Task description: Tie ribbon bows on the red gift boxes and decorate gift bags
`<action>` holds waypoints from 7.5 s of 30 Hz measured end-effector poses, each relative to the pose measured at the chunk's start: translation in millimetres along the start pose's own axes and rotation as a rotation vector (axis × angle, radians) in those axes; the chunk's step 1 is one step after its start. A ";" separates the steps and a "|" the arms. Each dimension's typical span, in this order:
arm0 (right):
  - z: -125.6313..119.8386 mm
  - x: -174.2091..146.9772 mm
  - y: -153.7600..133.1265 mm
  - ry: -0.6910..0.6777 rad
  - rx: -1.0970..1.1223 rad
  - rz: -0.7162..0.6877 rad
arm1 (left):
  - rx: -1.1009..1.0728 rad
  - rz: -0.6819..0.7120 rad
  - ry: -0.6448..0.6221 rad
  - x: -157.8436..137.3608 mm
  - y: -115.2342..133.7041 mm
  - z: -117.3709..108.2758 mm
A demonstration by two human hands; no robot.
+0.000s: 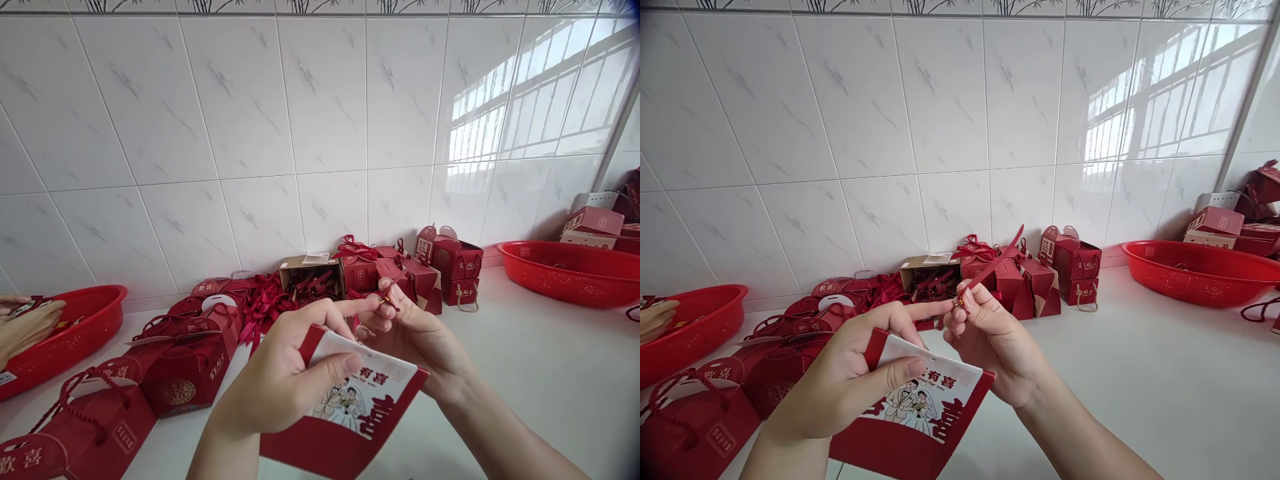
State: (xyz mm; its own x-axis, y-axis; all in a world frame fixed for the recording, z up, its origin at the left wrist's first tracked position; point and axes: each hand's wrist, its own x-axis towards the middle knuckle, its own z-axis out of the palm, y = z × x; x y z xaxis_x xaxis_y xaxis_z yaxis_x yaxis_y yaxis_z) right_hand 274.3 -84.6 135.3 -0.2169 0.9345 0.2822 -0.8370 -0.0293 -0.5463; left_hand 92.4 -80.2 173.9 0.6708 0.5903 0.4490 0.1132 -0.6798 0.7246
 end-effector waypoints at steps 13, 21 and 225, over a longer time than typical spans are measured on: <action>-9.2 -5.1 -6.7 -0.092 -0.690 -0.633 | 0.010 -0.142 0.562 6.4 7.2 12.2; -16.0 0.6 2.0 -0.116 -0.975 -0.775 | 0.129 0.016 0.507 8.0 7.4 33.0; 6.0 -11.0 -0.8 0.008 -0.863 -0.284 | 0.231 0.150 0.352 -1.4 -8.3 17.2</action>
State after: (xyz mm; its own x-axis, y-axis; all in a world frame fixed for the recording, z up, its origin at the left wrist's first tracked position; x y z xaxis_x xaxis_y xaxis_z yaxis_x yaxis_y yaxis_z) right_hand 274.4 -97.0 137.4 -0.0538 0.8682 0.4932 -0.1904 0.4759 -0.8586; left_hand 103.1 -82.9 158.2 0.4067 0.5623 0.7200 0.2210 -0.8253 0.5197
